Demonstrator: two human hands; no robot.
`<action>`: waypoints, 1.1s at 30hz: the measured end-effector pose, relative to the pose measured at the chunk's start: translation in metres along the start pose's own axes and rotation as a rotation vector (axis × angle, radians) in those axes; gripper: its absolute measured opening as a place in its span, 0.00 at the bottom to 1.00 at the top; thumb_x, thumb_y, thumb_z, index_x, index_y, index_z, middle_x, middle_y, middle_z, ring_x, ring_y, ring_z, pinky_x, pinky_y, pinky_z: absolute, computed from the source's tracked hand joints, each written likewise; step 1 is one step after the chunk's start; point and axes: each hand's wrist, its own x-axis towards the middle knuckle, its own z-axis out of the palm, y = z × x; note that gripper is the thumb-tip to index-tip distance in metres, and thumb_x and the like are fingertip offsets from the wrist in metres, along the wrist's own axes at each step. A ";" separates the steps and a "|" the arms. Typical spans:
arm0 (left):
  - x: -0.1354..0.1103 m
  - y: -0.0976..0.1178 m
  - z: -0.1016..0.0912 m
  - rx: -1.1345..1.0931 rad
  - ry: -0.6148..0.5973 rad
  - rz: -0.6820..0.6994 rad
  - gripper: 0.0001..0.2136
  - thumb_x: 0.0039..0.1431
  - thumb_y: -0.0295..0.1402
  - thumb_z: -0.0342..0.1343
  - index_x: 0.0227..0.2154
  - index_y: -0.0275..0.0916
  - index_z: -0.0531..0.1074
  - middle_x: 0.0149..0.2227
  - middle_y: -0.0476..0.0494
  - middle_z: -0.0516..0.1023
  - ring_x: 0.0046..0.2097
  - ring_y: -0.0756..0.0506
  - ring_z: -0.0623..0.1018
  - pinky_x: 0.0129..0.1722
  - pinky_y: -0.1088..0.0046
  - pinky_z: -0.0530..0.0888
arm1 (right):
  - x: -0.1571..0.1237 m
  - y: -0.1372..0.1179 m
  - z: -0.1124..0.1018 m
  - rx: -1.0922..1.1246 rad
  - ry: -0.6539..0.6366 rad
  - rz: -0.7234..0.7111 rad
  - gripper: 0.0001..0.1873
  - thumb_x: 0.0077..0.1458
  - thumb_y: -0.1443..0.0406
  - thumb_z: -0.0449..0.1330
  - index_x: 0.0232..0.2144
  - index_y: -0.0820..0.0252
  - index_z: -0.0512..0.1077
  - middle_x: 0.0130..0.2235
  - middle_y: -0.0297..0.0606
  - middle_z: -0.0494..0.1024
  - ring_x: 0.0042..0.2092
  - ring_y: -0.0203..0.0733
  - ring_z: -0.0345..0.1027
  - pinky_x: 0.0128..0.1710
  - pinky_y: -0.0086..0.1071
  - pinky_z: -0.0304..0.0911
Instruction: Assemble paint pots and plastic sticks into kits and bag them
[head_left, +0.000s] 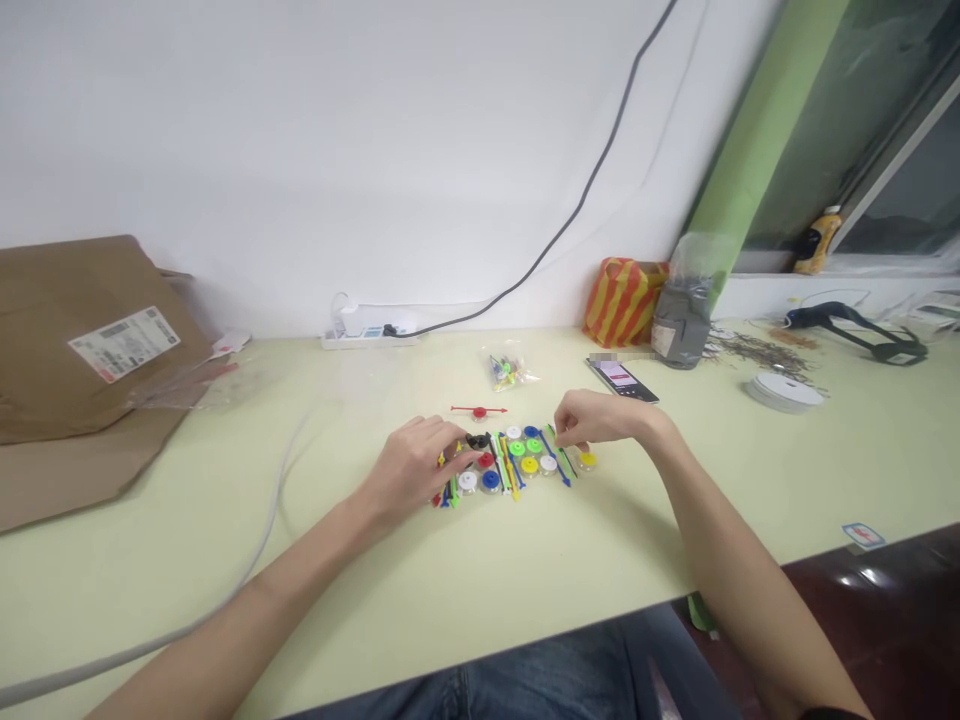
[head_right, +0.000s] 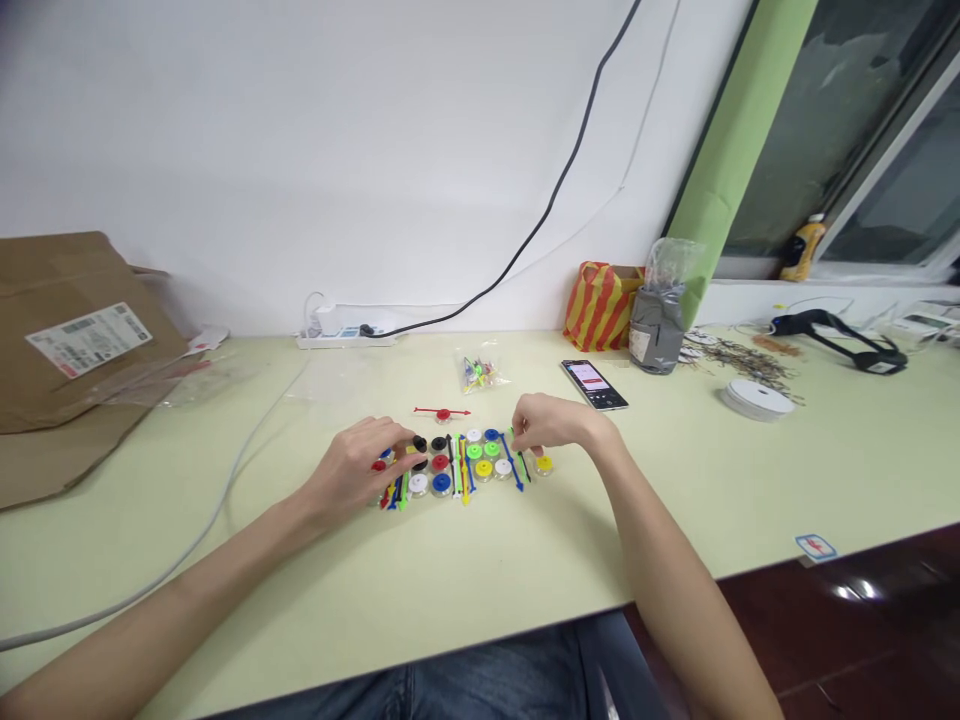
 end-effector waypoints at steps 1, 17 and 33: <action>0.000 0.000 0.000 -0.001 -0.008 -0.005 0.11 0.68 0.39 0.53 0.34 0.38 0.72 0.26 0.49 0.74 0.29 0.49 0.72 0.32 0.71 0.67 | 0.000 0.002 0.000 -0.004 -0.035 0.024 0.09 0.48 0.62 0.61 0.21 0.62 0.73 0.24 0.37 0.76 0.26 0.36 0.64 0.26 0.30 0.53; 0.002 0.004 -0.004 -0.036 -0.021 -0.017 0.09 0.66 0.37 0.54 0.34 0.38 0.73 0.25 0.49 0.74 0.28 0.49 0.72 0.31 0.71 0.68 | 0.008 -0.002 0.010 -0.105 -0.024 0.165 0.09 0.42 0.68 0.58 0.14 0.61 0.68 0.21 0.40 0.76 0.22 0.38 0.64 0.23 0.31 0.56; 0.000 0.006 -0.004 -0.020 0.001 -0.031 0.06 0.65 0.35 0.53 0.37 0.39 0.70 0.27 0.49 0.75 0.29 0.48 0.73 0.31 0.70 0.68 | 0.005 -0.030 0.014 0.450 0.142 -0.355 0.12 0.53 0.61 0.60 0.22 0.61 0.68 0.19 0.30 0.70 0.19 0.29 0.56 0.20 0.25 0.51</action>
